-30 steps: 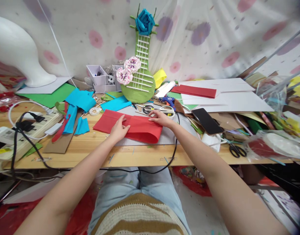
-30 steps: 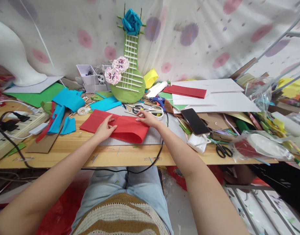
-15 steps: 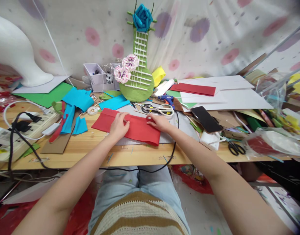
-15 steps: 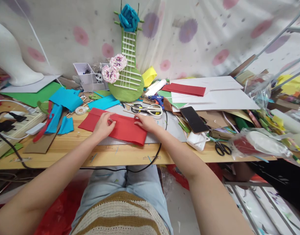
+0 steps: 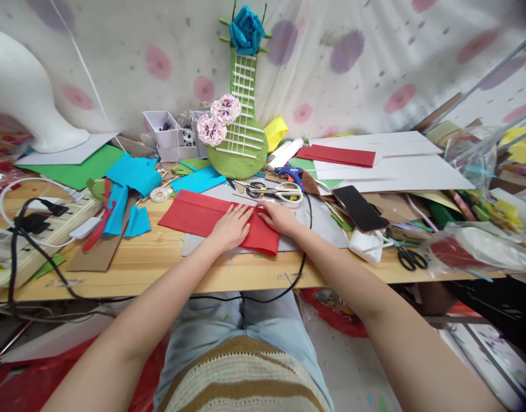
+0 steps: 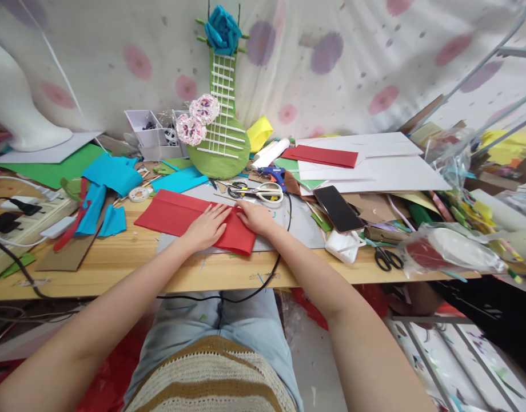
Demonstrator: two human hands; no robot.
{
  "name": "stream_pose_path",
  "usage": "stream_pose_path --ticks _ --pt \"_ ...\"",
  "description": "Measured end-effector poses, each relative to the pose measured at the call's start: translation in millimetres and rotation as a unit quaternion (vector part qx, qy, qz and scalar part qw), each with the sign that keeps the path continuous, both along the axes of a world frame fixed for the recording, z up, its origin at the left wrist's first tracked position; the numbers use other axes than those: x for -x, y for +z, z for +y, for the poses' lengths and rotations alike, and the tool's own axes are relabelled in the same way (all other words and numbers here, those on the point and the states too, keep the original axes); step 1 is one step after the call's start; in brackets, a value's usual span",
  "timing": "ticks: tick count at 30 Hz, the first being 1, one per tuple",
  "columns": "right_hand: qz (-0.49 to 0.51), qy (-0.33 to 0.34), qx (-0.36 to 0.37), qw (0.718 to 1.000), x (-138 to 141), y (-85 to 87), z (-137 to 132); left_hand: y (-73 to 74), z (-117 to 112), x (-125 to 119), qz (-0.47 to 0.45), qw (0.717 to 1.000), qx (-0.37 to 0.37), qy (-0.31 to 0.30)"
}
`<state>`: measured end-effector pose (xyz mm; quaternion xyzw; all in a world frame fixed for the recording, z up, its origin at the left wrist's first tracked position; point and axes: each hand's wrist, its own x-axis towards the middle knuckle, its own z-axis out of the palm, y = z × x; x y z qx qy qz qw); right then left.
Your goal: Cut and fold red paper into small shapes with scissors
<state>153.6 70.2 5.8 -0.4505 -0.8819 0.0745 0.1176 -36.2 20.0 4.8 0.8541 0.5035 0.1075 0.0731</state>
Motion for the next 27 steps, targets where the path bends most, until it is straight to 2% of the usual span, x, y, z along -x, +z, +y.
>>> stream_pose_path --ticks 9,18,27 --pt "0.004 -0.005 -0.015 1.0 0.0 -5.6 -1.2 -6.5 -0.5 2.5 0.028 1.0 0.01 0.006" --pt "-0.034 -0.002 -0.044 0.998 -4.4 -14.3 0.0 -8.1 -1.5 2.9 0.017 1.0 0.023 0.01" --pt "-0.05 0.0 -0.042 0.998 -3.7 -12.6 -0.1 -7.6 1.1 3.4 0.044 0.999 0.025 -0.004"
